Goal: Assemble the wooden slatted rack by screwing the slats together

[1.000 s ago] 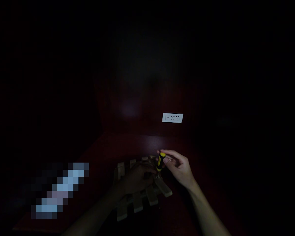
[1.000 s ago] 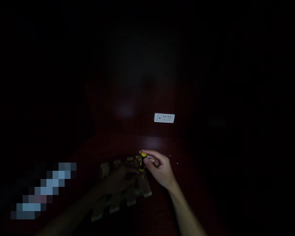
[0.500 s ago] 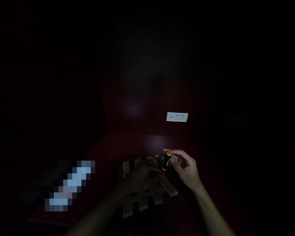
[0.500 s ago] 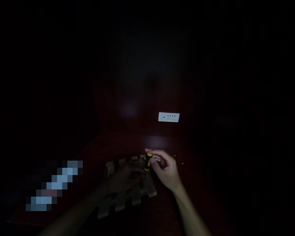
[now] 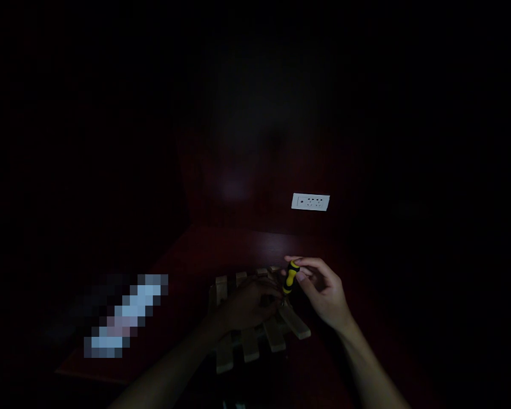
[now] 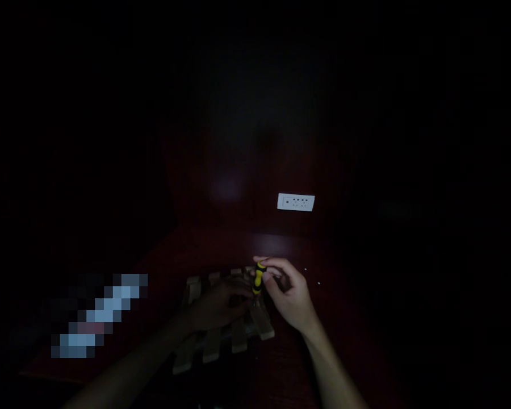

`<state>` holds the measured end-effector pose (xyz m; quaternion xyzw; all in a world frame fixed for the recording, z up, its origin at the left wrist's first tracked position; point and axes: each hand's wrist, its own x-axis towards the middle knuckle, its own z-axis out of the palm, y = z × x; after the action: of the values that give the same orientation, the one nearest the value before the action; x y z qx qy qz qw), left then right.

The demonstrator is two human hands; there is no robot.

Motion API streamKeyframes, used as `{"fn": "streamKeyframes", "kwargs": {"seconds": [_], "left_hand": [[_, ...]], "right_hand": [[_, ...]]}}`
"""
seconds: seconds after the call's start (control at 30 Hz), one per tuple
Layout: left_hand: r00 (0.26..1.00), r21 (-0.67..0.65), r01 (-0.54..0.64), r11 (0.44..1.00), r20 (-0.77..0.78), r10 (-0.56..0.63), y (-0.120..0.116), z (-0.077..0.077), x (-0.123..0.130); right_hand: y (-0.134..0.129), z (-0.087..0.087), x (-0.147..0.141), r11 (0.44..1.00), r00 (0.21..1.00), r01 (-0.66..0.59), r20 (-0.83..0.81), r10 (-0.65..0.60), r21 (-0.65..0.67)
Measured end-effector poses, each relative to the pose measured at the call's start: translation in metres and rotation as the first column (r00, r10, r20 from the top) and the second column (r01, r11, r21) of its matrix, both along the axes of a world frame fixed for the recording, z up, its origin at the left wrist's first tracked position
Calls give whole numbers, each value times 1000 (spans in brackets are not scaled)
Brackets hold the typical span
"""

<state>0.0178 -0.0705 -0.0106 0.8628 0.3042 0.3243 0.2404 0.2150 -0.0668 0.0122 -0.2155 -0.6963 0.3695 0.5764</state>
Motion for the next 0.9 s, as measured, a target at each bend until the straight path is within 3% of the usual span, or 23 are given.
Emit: {"fn": "streamKeyframes", "kwargs": {"seconds": [0.27, 0.5, 0.7, 0.9], "left_hand": [[999, 26, 13, 1000, -30, -13, -1, 4, 0], [999, -14, 35, 999, 20, -35, -1, 3, 0], [1000, -35, 1, 999, 11, 0, 1, 0, 0], [1000, -31, 19, 999, 23, -18, 0, 1, 0]], "right_hand": [[0, 4, 2, 977, 986, 125, 91, -142, 171], [-7, 9, 0, 988, 978, 76, 183, -101, 137], [-8, 8, -1, 970, 969, 116, 191, -157, 212], [-11, 11, -4, 972, 963, 126, 212, -168, 197]]}}
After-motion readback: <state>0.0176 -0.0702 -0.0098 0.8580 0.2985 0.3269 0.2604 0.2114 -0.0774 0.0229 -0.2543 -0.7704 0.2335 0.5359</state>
